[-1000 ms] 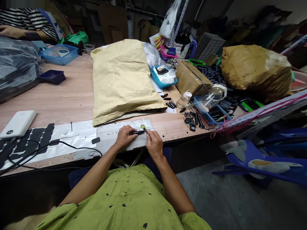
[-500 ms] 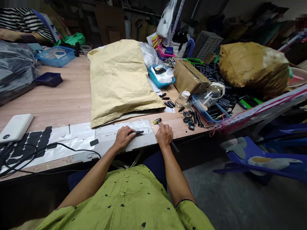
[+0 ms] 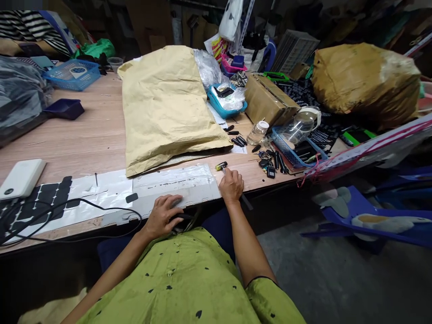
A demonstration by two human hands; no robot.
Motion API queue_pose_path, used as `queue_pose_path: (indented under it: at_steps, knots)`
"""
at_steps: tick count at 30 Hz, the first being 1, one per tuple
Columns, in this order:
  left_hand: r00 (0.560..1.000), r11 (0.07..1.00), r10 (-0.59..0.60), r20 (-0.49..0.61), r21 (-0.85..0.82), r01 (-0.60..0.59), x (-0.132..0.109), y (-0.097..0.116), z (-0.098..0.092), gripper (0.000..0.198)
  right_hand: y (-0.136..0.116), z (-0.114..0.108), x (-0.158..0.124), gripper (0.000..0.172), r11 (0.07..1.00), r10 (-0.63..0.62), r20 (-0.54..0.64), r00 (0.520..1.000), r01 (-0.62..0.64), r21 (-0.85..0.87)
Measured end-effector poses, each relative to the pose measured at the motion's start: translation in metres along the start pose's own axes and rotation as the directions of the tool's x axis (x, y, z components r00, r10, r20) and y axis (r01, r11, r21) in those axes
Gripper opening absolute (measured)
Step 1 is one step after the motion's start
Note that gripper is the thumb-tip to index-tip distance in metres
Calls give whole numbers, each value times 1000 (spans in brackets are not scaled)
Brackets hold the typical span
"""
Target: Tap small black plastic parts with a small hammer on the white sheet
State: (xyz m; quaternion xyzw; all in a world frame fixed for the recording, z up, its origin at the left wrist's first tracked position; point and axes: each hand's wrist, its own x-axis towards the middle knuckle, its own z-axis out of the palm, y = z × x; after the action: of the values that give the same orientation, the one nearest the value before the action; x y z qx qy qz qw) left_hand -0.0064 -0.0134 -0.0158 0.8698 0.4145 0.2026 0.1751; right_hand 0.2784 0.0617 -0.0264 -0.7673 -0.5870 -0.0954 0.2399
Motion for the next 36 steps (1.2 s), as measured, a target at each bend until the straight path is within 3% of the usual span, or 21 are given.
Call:
queue_pose_path:
  at_steps: [3, 9, 12, 15, 19, 23, 26, 29, 33, 36]
  knots:
    - [999, 998, 12, 39, 55, -14, 3, 3, 1, 17, 1, 0, 0, 35, 1000, -5, -8, 1000, 5, -6]
    - [999, 995, 35, 10, 92, -36, 1, 11, -1, 18, 1, 1, -2, 35, 999, -13, -12, 1000, 12, -30]
    - [998, 999, 39, -45, 11, -39, 3, 11, -5, 14, 0, 2, -3, 34, 999, -11, -25, 1000, 10, -33]
    - [987, 997, -34, -157, -75, 22, 26, 1, -11, 11, -2, 2, -3, 33, 1000, -15, -33, 999, 14, -26]
    - [931, 973, -231, -281, -83, 216, 86, -24, -23, 23, -2, 2, -3, 34, 999, -24, -38, 999, 23, -27]
    - [886, 893, -423, -191, 81, 443, 135, -45, -40, 33, -3, 2, -4, 33, 999, -40, -42, 998, 39, -25]
    - [823, 797, -546, -154, 208, 568, 147, -52, -53, 35, -4, 3, -6, 32, 999, -43, -56, 998, 42, -28]
    - [784, 740, -584, -210, 259, 620, 149, -57, -64, 34, -6, 3, -7, 31, 998, -50, -60, 997, 49, -30]
    - [749, 705, -618, -241, 253, 663, 156, -57, -69, 35, -7, 2, -8, 31, 998, -53, -46, 998, 51, -41]
    - [679, 656, -709, -192, 174, 734, 171, -52, -65, 37, -8, 2, -8, 31, 997, -53, -41, 998, 51, -56]
